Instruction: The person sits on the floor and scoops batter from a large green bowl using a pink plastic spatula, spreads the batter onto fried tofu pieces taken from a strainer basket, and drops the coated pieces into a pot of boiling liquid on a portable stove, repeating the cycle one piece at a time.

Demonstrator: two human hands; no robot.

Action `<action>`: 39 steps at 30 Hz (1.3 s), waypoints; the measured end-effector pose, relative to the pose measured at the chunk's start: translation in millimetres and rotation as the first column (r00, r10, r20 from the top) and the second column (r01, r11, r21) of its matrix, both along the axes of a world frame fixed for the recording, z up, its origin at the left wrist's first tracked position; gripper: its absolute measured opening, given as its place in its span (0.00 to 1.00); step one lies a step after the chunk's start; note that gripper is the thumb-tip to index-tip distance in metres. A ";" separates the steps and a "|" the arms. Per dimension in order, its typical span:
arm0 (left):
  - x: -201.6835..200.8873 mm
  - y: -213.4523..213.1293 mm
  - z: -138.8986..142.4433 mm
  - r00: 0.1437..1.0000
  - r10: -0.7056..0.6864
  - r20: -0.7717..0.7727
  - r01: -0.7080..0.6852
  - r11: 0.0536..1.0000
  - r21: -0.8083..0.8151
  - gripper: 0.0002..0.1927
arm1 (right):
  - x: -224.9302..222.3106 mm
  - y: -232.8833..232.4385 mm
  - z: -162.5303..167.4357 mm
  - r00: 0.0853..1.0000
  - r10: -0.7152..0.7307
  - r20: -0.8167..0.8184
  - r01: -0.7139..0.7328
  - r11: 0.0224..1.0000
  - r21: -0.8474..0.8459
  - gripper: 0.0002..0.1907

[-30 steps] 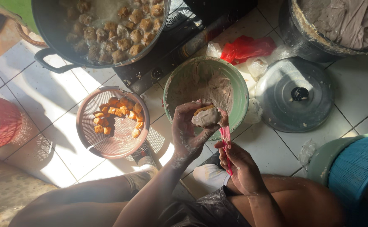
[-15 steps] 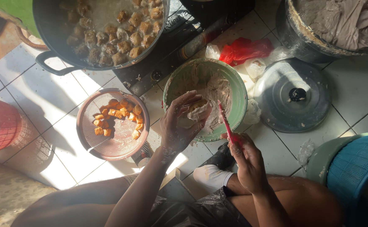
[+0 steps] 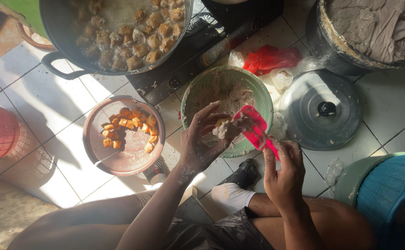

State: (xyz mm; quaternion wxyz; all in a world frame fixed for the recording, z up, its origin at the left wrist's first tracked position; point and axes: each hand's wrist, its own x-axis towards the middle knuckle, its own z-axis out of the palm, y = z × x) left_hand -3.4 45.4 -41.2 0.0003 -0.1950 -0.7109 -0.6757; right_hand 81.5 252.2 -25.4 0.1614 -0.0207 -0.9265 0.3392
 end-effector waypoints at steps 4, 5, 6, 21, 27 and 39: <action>-1.3 1.3 6.0 1.000 -0.010 0.017 0.010 0.999 0.038 0.44 | 1.8 2.3 4.0 0.994 -0.035 0.101 0.040 0.998 -0.051 0.10; -1.9 2.3 7.7 1.000 0.004 0.013 -0.004 1.000 0.013 0.45 | 5.2 0.0 5.9 0.998 -0.035 0.057 0.036 0.999 -0.020 0.11; -2.7 3.0 9.3 1.000 0.020 0.005 -0.020 1.000 -0.013 0.45 | 9.1 -3.3 8.0 0.999 -0.031 0.012 0.031 0.999 0.011 0.12; 5.1 6.5 2.1 0.995 0.005 0.096 -0.026 0.975 0.221 0.47 | 19.6 -4.2 -28.0 0.890 0.293 0.349 0.150 0.535 -0.832 0.17; 6.1 9.8 -1.7 0.992 0.099 0.072 -0.110 0.980 0.166 0.48 | 28.9 -32.9 -49.6 0.841 0.354 0.409 0.334 0.255 -0.907 0.19; -50.6 -34.6 -28.1 0.989 0.034 0.143 -0.045 0.996 0.075 0.42 | 33.3 -5.5 -103.1 0.833 0.191 0.519 0.433 0.358 -0.827 0.18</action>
